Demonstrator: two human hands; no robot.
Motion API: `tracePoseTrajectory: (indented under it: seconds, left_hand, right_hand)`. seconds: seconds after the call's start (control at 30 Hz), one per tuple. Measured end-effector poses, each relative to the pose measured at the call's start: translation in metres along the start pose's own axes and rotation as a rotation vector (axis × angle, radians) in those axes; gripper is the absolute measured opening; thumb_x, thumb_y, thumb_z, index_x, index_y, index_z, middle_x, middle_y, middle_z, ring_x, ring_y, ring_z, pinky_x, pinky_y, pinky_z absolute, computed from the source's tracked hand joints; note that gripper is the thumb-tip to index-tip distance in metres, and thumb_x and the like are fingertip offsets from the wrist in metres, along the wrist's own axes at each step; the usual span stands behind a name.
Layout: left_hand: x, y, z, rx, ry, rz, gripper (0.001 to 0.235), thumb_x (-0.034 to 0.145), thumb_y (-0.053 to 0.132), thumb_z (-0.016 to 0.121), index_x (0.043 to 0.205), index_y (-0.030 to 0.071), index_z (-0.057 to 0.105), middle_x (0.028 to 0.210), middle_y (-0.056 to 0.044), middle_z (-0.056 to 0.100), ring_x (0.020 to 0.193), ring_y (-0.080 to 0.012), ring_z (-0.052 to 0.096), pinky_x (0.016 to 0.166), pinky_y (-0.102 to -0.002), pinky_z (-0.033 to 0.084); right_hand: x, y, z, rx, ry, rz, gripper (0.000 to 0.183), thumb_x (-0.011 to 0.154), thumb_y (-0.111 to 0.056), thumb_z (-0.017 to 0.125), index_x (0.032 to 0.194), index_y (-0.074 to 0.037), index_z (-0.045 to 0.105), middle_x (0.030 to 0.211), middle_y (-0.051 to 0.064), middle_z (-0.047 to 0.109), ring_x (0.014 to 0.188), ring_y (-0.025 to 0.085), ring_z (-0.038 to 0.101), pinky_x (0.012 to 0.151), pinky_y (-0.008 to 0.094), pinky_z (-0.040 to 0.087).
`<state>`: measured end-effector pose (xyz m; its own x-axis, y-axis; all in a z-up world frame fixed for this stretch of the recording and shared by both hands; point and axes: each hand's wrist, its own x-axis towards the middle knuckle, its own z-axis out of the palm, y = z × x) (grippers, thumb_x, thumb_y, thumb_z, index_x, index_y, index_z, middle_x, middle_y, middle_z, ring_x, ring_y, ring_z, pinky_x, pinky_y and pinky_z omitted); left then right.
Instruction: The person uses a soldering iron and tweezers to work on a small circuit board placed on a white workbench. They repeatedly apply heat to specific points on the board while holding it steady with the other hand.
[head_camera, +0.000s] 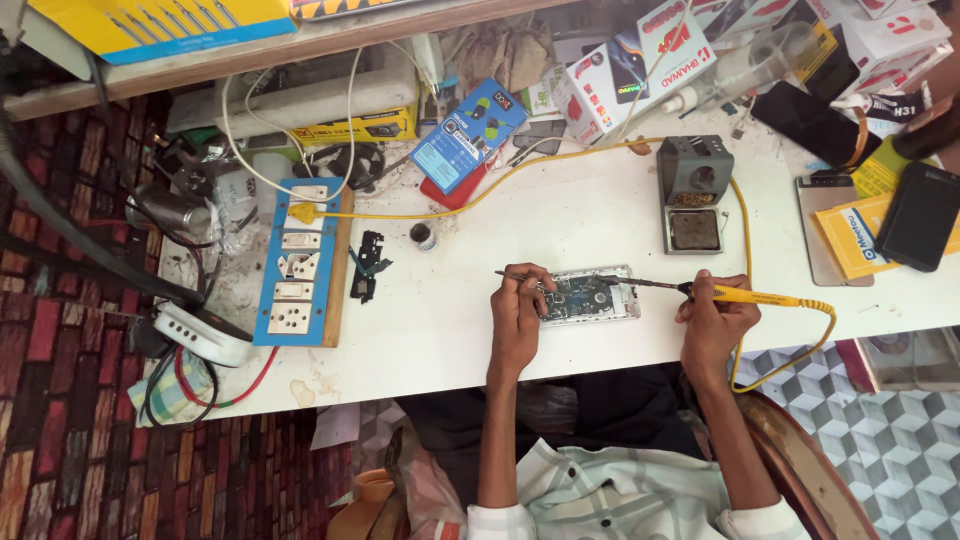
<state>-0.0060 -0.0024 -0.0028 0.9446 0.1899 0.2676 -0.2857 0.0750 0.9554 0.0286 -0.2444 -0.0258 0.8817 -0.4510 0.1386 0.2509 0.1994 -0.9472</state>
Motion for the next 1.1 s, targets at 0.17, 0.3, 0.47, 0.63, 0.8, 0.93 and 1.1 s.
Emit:
tracePoseTrajectory:
  seconds: [0.17, 0.3, 0.47, 0.63, 0.8, 0.93, 1.1]
  left_hand:
    - [-0.006, -0.002, 0.002, 0.043, 0.054, -0.056, 0.017, 0.107, 0.006, 0.042, 0.110, 0.002, 0.058, 0.089, -0.005, 0.066, 0.061, -0.0063, 0.042, 0.056, -0.023, 0.040]
    - [0.001, -0.003, 0.002, -0.005, 0.047, -0.064, 0.018, 0.112, 0.013, 0.042, 0.114, 0.003, 0.057, 0.088, -0.002, 0.064, 0.062, -0.0044, 0.042, 0.056, -0.022, 0.041]
    - [0.006, 0.001, 0.002, -0.021, 0.034, -0.099, 0.016, 0.110, 0.013, 0.049, 0.116, 0.001, 0.057, 0.087, -0.003, 0.065, 0.064, -0.0051, 0.044, 0.057, -0.023, 0.040]
    - [0.004, -0.001, 0.003, 0.012, 0.033, -0.122, 0.016, 0.109, 0.012, 0.048, 0.117, 0.001, 0.055, 0.085, -0.002, 0.063, 0.061, -0.0045, 0.040, 0.055, -0.022, 0.037]
    - [-0.001, -0.010, 0.005, -0.047, 0.050, -0.012, 0.013, 0.113, 0.010, 0.045, 0.118, 0.000, 0.052, 0.089, -0.004, 0.060, 0.077, -0.0057, 0.050, 0.065, -0.023, 0.043]
    - [-0.007, -0.009, 0.004, 0.061, 0.040, -0.026, 0.014, 0.111, 0.009, 0.044, 0.115, 0.000, 0.054, 0.087, -0.004, 0.059, 0.069, -0.0061, 0.045, 0.060, -0.024, 0.040]
    - [-0.004, 0.000, 0.002, 0.175, -0.018, -0.033, 0.015, 0.108, 0.007, 0.043, 0.114, 0.000, 0.055, 0.083, -0.004, 0.059, 0.065, -0.0082, 0.045, 0.059, -0.025, 0.041]
  right_hand:
    - [-0.001, 0.001, -0.001, -0.014, 0.023, 0.018, 0.024, 0.105, -0.004, 0.065, 0.091, -0.005, 0.046, 0.072, 0.003, 0.052, 0.048, 0.007, 0.044, 0.044, 0.026, 0.042]
    - [0.000, -0.003, 0.001, -0.028, 0.011, 0.018, 0.024, 0.106, -0.004, 0.065, 0.091, -0.005, 0.046, 0.072, 0.003, 0.051, 0.048, 0.007, 0.044, 0.045, 0.026, 0.043]
    - [-0.001, -0.006, 0.003, -0.022, 0.029, 0.033, 0.023, 0.105, -0.002, 0.065, 0.091, -0.004, 0.046, 0.073, 0.004, 0.052, 0.049, 0.007, 0.045, 0.045, 0.026, 0.042]
    - [0.000, -0.005, 0.003, -0.062, 0.062, 0.044, 0.023, 0.106, -0.002, 0.064, 0.091, -0.004, 0.047, 0.073, 0.004, 0.054, 0.049, 0.007, 0.046, 0.046, 0.026, 0.043]
    - [0.001, -0.004, 0.004, -0.087, 0.062, 0.028, 0.023, 0.106, -0.002, 0.064, 0.092, -0.004, 0.046, 0.073, 0.005, 0.053, 0.049, 0.008, 0.046, 0.046, 0.027, 0.043]
    - [0.000, -0.005, 0.003, -0.068, 0.047, 0.033, 0.022, 0.108, -0.003, 0.063, 0.092, -0.004, 0.047, 0.073, 0.004, 0.051, 0.050, 0.008, 0.045, 0.046, 0.027, 0.043]
    - [0.002, -0.006, 0.003, -0.049, 0.056, 0.056, 0.021, 0.107, -0.004, 0.063, 0.093, -0.004, 0.047, 0.072, 0.003, 0.051, 0.049, 0.008, 0.044, 0.045, 0.027, 0.042]
